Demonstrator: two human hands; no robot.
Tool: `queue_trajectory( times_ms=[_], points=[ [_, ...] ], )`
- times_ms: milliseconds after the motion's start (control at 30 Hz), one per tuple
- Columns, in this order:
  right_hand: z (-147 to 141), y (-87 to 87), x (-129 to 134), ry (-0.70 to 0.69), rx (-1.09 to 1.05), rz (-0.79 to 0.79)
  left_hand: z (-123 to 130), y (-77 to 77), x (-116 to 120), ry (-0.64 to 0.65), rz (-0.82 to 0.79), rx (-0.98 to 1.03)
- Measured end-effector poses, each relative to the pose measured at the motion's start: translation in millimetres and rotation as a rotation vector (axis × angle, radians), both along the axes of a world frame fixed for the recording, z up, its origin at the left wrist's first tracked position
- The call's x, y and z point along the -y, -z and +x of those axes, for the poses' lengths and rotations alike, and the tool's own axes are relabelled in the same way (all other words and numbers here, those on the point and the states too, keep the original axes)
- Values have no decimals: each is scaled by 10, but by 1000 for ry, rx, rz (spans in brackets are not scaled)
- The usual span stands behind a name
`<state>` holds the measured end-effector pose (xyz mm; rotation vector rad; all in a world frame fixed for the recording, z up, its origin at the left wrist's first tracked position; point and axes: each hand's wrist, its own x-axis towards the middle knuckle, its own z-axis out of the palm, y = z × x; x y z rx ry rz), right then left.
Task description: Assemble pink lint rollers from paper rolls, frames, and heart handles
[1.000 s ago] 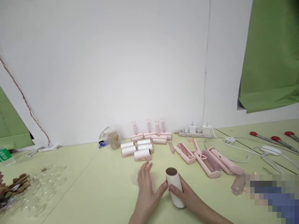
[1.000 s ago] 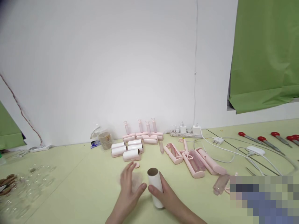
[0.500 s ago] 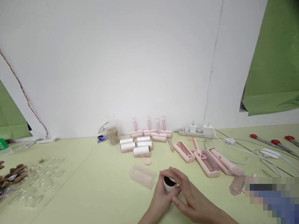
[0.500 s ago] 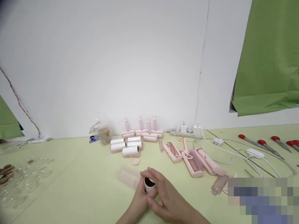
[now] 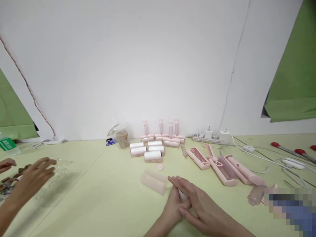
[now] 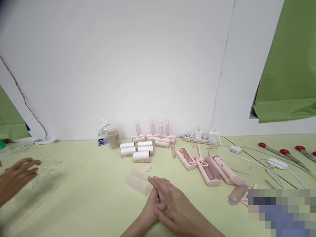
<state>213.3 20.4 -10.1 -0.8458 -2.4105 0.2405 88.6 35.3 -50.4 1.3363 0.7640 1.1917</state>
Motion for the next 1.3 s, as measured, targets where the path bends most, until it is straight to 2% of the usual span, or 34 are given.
queue_trajectory(
  times_ms=[167,233,333,367,433,500,567,633,700,767,867,967,1067,1133,1200,1300],
  points=[
    [-15,39,20,-63,15,-54,10,-6,-7,-39,-27,-90],
    [-16,34,55,-44,-44,-143,5,-7,7,-40,-14,-62],
    [14,-50,-33,-5,-349,-370,-7,-20,39,-54,-6,11],
    [25,-86,-127,27,-466,-409,-11,-28,45,-75,-2,23],
    [24,-137,-402,119,-610,-388,-12,-51,47,-130,1,41],
    [-31,-131,-727,125,-512,-315,2,-84,42,-135,-44,102],
    [-148,-59,-1002,44,-393,-322,38,-112,46,-47,-162,202],
    [-291,60,-1167,-26,-292,-323,94,-119,68,84,-290,297],
    [-401,193,-1219,-37,-233,-314,150,-104,103,172,-396,359],
    [-422,303,-1196,11,-216,-307,181,-87,137,189,-514,402],
    [-256,364,-1090,134,-251,-307,164,-92,151,158,-739,467],
    [23,278,-889,263,-349,-319,131,-123,113,73,-868,576],
    [202,95,-560,349,-468,-327,145,-136,71,-48,-914,685],
    [218,-22,-300,295,-481,-373,170,-131,67,-37,-910,722],
    [177,-92,-70,147,-374,-399,184,-123,79,63,-914,715],
    [101,-84,126,42,-177,-280,176,-124,99,176,-914,703]
  ],
)
